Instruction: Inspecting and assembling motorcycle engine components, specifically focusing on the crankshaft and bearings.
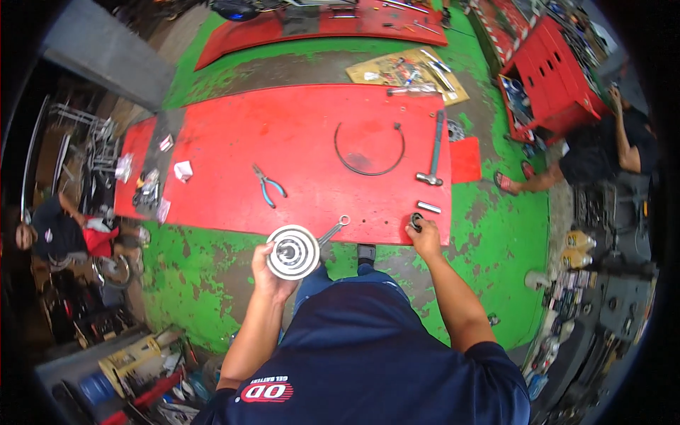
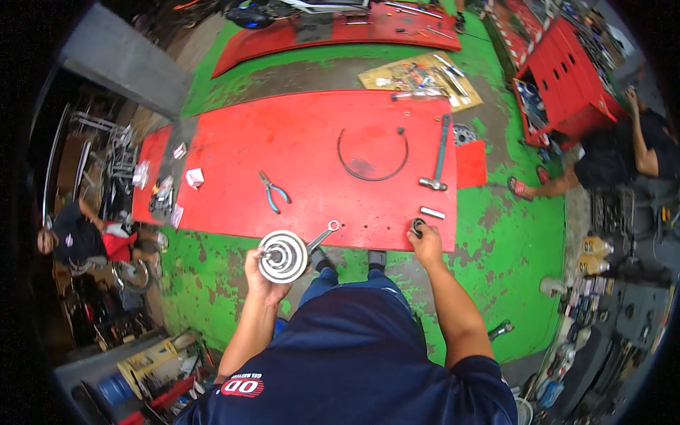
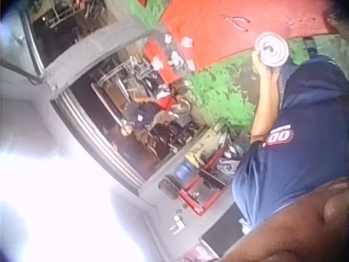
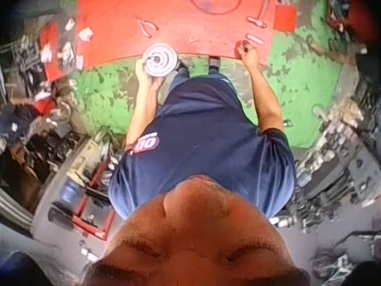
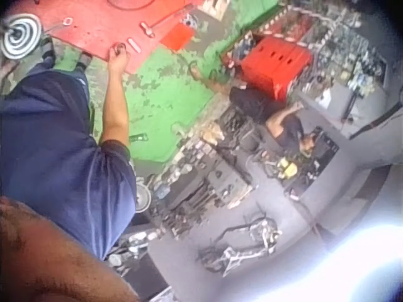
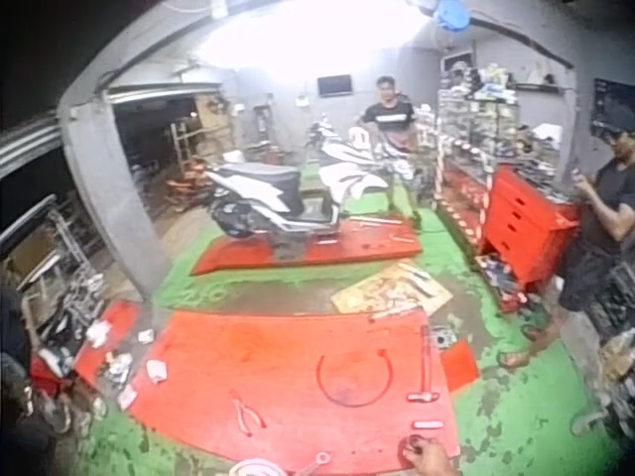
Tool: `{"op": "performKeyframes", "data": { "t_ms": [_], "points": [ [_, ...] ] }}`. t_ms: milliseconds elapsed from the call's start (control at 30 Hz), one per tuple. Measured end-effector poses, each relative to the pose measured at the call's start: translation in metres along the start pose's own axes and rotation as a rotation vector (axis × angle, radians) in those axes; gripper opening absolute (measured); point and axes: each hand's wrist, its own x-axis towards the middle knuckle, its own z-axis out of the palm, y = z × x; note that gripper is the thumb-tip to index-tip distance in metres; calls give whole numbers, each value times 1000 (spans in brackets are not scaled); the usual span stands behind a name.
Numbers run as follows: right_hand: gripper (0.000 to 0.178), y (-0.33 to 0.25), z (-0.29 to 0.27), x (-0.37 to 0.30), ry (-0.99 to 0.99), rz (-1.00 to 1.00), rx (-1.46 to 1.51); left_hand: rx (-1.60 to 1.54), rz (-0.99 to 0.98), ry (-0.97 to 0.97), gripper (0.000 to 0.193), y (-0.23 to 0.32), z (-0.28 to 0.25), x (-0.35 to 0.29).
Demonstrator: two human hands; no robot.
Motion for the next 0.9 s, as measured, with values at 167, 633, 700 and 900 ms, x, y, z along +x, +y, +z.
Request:
{"op": "performKeyframes", "data": {
  "t_ms": [167,633,700,900],
  "points": [
    [29,-105,-88,-12,-113,-72,826,-28,12,-54,56,-11,-1,5],
    [36,-276,-188,-38,-407,-829,1000,-34,-26,-133,57,-22,49,6],
    [35,-269,-178,-41,-533,-741,1188,-43,-21,-153,56,-20,46,5],
    [42,-249,-167,-33,-935,-265,1744,-4,14,-118,57,-22,21,5]
  ]
}}
